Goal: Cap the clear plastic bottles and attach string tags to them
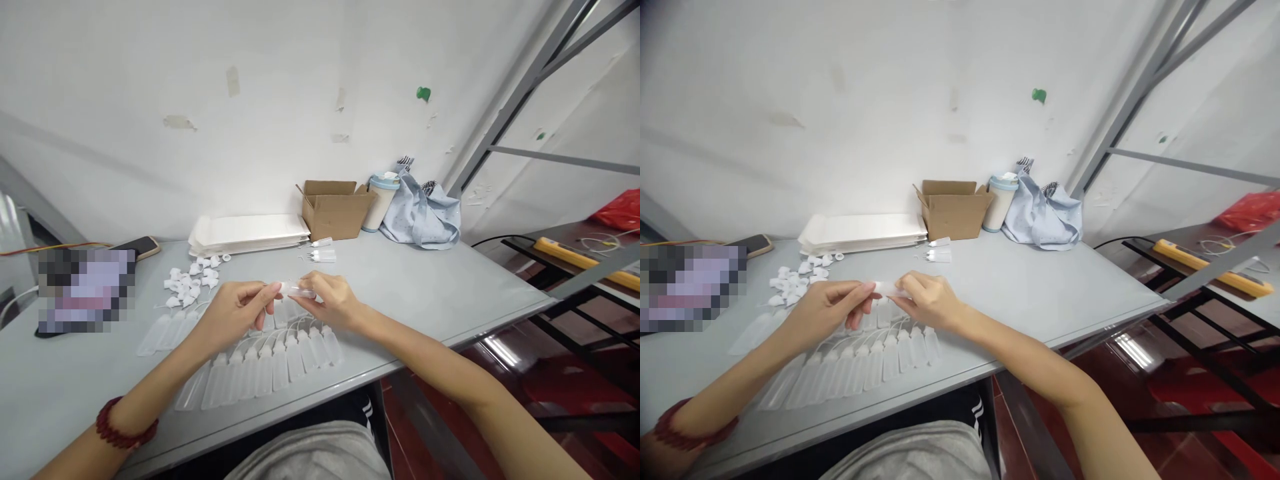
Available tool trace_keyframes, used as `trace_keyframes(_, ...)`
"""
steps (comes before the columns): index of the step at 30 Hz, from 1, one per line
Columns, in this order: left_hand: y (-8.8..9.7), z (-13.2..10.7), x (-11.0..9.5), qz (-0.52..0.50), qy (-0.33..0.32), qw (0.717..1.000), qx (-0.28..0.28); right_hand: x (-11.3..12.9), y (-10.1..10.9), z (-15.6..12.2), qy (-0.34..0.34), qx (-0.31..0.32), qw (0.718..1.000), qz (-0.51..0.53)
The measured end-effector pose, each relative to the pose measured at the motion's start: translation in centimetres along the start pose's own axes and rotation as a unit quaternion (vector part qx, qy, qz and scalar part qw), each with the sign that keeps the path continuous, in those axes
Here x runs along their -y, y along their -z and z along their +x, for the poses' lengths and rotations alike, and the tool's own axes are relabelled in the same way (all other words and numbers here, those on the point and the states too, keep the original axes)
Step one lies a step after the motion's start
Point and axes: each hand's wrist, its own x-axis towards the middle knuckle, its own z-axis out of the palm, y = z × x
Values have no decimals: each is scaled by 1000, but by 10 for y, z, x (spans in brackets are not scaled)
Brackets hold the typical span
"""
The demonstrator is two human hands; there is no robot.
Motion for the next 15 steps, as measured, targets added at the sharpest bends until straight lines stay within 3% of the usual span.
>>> trace_keyframes(5, 1, 2, -1, -66, -10, 997, 46, 1, 3, 1, 33, 9, 998, -46)
trace_keyframes(10, 2, 3, 0, -27, -47, 998, 14, 0, 1, 2, 34, -32, 999, -7)
trace_keyframes(15, 0, 5, 1, -13, -63, 998, 3, -1, 0, 1, 15, -17, 1000, 1)
